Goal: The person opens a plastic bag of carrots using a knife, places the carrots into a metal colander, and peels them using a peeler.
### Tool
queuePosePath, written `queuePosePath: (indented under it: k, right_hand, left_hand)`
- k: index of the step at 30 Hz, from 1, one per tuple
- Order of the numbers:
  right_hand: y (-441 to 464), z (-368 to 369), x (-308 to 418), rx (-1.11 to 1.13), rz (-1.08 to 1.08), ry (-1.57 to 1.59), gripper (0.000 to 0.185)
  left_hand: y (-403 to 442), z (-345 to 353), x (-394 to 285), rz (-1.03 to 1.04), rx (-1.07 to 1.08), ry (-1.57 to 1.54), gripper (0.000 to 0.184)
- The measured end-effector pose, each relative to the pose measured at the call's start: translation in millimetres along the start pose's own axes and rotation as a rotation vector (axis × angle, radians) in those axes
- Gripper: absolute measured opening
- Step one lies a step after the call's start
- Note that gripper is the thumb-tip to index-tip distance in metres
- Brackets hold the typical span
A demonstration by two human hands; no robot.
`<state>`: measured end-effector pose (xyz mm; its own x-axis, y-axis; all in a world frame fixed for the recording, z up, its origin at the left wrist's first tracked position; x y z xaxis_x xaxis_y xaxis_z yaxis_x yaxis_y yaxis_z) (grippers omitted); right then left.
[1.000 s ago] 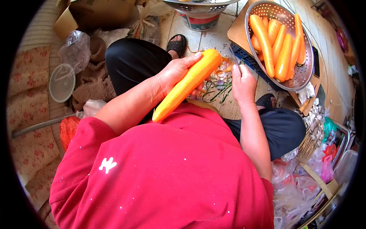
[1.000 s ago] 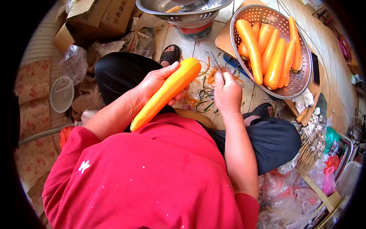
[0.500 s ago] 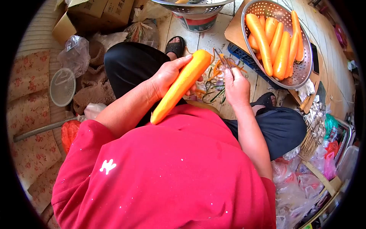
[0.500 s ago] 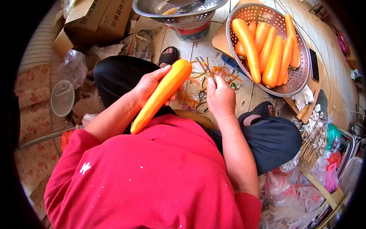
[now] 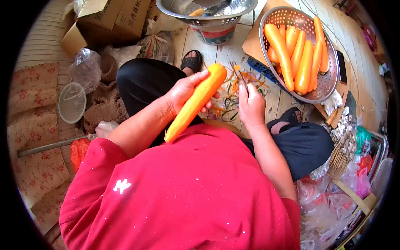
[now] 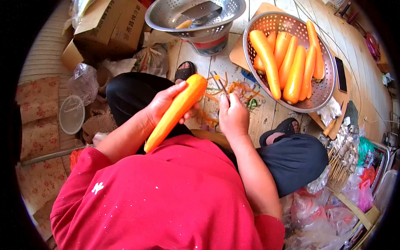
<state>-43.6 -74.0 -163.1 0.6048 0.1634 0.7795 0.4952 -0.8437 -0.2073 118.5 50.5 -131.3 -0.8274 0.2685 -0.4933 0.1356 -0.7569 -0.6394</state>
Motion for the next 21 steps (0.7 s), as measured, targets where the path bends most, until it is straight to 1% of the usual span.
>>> queuePosePath:
  k: [1,4,5,7,9,10,12,13,15,16,17,19,20,21]
  right_hand:
    - [-2.9,-1.5,6.5,0.011,-0.030,-0.001,0.026]
    - [-4.3,7.2,1.7,-0.005,0.005,0.025,0.026]
    - [2.9,13.1,-15.7,0.166,0.132,-0.168,0.032]
    - [6.1,23.4,-45.0,0.208,0.259,-0.130,0.036]
    - [6.8,25.6,-44.2,0.173,0.246,-0.108,0.038]
    - [8.2,25.5,-43.6,0.216,0.227,-0.091,0.039]
    - [13.5,21.2,-35.2,0.250,0.192,-0.073,0.040]
    - [13.0,19.1,-33.0,0.309,0.326,0.099,0.035]
    - [8.4,13.5,-21.5,0.428,0.590,0.445,0.029]
    - [3.4,9.2,-9.6,0.442,0.559,0.623,0.022]
    - [1.4,8.6,-5.7,0.461,0.505,0.686,0.022]
    - [-4.2,5.6,8.7,0.548,0.419,0.912,0.023]
    - [-5.9,5.1,14.7,0.587,0.385,0.929,0.030]
    - [-9.3,3.1,23.7,0.642,0.386,1.006,0.039]
  left_hand:
    - [1.4,1.7,1.5,-0.003,0.007,-0.013,0.059]
    - [3.2,7.9,6.4,-0.026,0.084,-0.121,0.058]
    - [2.4,8.8,8.5,0.028,0.168,-0.117,0.057]
    - [-6.0,23.4,-0.2,0.064,0.307,-0.145,0.058]
    - [-4.3,24.8,-11.0,0.101,0.327,-0.152,0.059]
    - [-2.9,26.5,-15.2,0.127,0.348,-0.164,0.059]
    - [3.5,27.3,-27.0,0.162,0.297,-0.146,0.058]
    - [6.1,27.1,-31.7,0.161,0.266,-0.150,0.056]
    - [8.9,33.3,-41.4,0.255,0.145,0.014,0.052]
    - [10.6,36.2,-43.0,0.286,0.068,0.083,0.049]
    - [14.3,39.4,-43.3,0.320,0.000,0.118,0.048]
    - [27.8,47.9,-40.5,0.515,-0.131,0.270,0.042]
    - [34.1,52.5,-38.2,0.567,-0.170,0.287,0.042]
    - [44.8,54.3,-33.4,0.632,-0.202,0.320,0.045]
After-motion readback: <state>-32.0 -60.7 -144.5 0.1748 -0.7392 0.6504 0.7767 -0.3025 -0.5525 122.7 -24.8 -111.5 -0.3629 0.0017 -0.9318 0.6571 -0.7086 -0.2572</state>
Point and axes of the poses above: each hand's wrist, its own y-axis towards the middle knuckle, its own z-axis out of the palm, x = y × z, the point moved 2 cm from there along y, towards the middle knuckle, and after that the axes turned 14 degrees about z, right-handed, at the moved point
